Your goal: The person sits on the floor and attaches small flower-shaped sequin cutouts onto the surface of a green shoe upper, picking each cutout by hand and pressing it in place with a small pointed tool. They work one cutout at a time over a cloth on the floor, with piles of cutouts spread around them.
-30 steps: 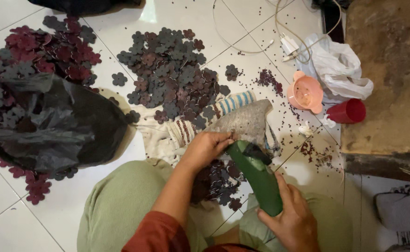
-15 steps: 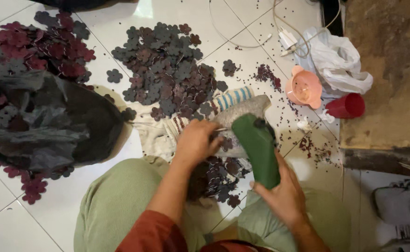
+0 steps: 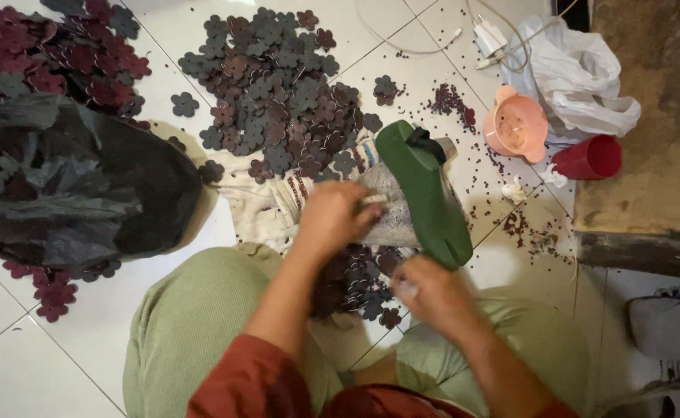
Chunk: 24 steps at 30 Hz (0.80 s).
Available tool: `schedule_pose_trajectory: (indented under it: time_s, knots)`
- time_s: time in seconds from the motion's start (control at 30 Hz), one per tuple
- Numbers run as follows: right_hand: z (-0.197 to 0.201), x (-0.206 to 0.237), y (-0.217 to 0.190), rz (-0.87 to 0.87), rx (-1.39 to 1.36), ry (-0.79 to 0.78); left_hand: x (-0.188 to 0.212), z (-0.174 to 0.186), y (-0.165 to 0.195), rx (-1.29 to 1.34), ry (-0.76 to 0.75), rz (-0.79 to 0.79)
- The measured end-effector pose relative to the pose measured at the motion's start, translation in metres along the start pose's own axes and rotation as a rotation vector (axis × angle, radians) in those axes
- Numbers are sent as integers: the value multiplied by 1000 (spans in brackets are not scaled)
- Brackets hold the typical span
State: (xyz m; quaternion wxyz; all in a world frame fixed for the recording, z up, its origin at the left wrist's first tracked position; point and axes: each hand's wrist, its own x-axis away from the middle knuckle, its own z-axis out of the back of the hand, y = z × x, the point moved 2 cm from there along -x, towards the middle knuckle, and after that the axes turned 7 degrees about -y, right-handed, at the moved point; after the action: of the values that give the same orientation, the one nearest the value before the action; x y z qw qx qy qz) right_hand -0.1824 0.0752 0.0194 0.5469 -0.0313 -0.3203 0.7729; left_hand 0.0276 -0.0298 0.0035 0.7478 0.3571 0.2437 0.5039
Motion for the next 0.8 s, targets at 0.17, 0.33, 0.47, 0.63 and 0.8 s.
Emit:
schedule_pose_trajectory:
  time_s: [0.17, 0.33, 0.47, 0.63, 0.8]
  knots:
    - [-38, 8, -2, 55, 171, -372, 3, 39, -30, 368, 505, 400]
    - [-53, 6, -9, 104, 241, -294, 3, 53, -52, 843, 671, 436]
    - [-57, 4, -7, 15, 189, -438, -1, 41, -44, 926, 532, 345]
    - [-47, 4, -5, 59, 219, -390, -2, 21, -23, 913, 238, 266]
    - [-16, -16, -3, -204, -304, -344, -5, 10, -19, 1137, 114, 318]
